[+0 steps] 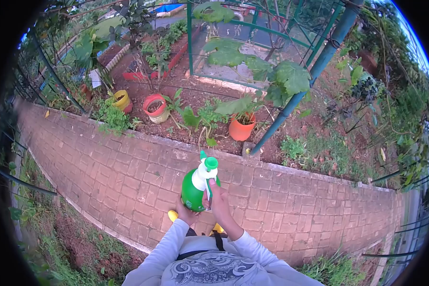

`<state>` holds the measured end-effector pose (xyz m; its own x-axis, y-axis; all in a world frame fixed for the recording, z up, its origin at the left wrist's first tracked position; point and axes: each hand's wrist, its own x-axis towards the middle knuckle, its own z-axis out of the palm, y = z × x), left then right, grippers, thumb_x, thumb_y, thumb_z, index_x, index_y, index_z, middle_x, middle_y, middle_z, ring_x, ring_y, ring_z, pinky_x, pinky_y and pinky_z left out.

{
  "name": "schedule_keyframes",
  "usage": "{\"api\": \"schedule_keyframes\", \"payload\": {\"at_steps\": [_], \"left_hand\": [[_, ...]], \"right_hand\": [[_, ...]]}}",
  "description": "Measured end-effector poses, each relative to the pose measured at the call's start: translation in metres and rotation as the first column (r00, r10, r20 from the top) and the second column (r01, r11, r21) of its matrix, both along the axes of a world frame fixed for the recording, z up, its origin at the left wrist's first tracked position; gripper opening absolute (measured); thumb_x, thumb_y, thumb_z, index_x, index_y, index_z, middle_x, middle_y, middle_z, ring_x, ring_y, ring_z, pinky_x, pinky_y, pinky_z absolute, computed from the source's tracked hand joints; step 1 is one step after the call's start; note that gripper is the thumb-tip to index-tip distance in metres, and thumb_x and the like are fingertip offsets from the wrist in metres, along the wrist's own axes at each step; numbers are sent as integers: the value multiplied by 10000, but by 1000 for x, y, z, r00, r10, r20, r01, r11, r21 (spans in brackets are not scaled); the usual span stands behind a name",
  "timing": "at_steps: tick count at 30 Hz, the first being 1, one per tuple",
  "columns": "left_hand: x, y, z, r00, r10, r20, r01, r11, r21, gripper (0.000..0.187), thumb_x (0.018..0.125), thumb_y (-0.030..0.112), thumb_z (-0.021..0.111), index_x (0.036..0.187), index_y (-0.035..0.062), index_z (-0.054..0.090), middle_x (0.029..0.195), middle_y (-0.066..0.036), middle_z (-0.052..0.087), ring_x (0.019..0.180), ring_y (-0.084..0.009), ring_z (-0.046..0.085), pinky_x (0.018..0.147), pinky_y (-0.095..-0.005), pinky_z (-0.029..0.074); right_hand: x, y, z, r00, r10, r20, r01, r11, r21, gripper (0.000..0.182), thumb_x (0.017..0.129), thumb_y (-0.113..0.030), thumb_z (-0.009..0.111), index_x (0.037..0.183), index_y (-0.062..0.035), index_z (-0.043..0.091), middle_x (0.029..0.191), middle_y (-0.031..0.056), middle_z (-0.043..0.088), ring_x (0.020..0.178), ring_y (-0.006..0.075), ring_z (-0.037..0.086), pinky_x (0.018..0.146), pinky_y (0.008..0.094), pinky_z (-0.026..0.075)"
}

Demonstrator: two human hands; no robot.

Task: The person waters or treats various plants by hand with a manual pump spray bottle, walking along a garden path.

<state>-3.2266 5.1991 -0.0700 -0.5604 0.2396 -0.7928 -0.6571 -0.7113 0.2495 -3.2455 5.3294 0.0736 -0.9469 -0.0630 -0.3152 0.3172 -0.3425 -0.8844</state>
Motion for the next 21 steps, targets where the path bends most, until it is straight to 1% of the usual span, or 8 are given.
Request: {"api": "schedule_keyframes", "payload": {"at_steps": [3, 5, 6, 8, 9, 11, 19, 21], "left_hand": [[-8, -32, 3, 997, 18, -76, -16, 1000, 25, 703, 661, 690, 320, 1145, 192, 428, 1037, -31, 493, 917, -185, 459, 736, -344, 348], [-16, -56, 12, 998, 62, 6, -62, 998, -18, 710, 661, 691, 315, 1156, 192, 414, 1053, -36, 483, 921, -193, 456, 752, -353, 343], [-20, -71, 12, 997, 81, -2, -81, 997, -11, 710, 661, 691, 315, 1156, 192, 414, 1053, -36, 483, 921, -193, 456, 752, -353, 343], [-25, -103, 10, 991, 54, -120, -52, 998, 21, 757, 651, 716, 323, 1173, 172, 396, 1132, -65, 425, 1007, -210, 410, 832, -388, 308], [-28, -118, 9, 989, 79, -128, -76, 997, 29, 757, 651, 716, 323, 1173, 172, 396, 1132, -65, 425, 1007, -210, 410, 832, -388, 308], [-33, -151, 9, 984, 142, -103, -142, 990, 15, 719, 658, 696, 315, 1164, 194, 408, 1074, -37, 474, 940, -195, 444, 764, -375, 338], [-18, -270, 15, 899, 416, -136, -418, 908, 14, 720, 655, 706, 311, 1152, 196, 419, 1079, -38, 472, 965, -185, 422, 809, -384, 304], [-15, -293, 14, 864, 487, -124, -494, 869, -31, 735, 650, 718, 307, 1152, 193, 420, 1088, -41, 467, 969, -186, 421, 808, -388, 305]], "right_hand": [[-9, -38, 4, 999, 12, -30, -13, 1000, -11, 501, 866, -432, 365, 571, -36, 445, 445, 16, 389, 381, 95, 380, 377, 228, 283], [-17, -66, 8, 1000, 3, -21, -4, 1000, -24, 496, 867, -427, 369, 573, -35, 449, 446, 18, 392, 382, 95, 383, 376, 228, 285], [-22, -81, 9, 999, 22, -30, -23, 1000, -18, 496, 867, -427, 369, 573, -35, 449, 446, 18, 392, 382, 95, 383, 376, 228, 285], [-30, -111, 11, 996, 73, -55, -72, 997, 29, 496, 864, -431, 371, 577, -34, 448, 447, 18, 393, 381, 94, 382, 376, 228, 288], [-34, -126, 12, 993, 97, -63, -95, 995, 36, 496, 864, -431, 371, 577, -34, 448, 447, 18, 393, 381, 94, 382, 376, 228, 288], [-43, -160, 12, 989, 135, -58, -135, 991, 14, 495, 865, -429, 371, 574, -35, 446, 446, 18, 392, 382, 93, 384, 374, 225, 296], [-62, -291, 13, 901, 414, -130, -420, 907, -26, 495, 865, -422, 376, 558, -39, 445, 427, 12, 379, 367, 88, 368, 369, 215, 286], [-66, -316, 15, 852, 503, -147, -513, 858, -36, 495, 865, -416, 382, 546, -41, 441, 423, 7, 374, 369, 84, 367, 369, 214, 277]]}}
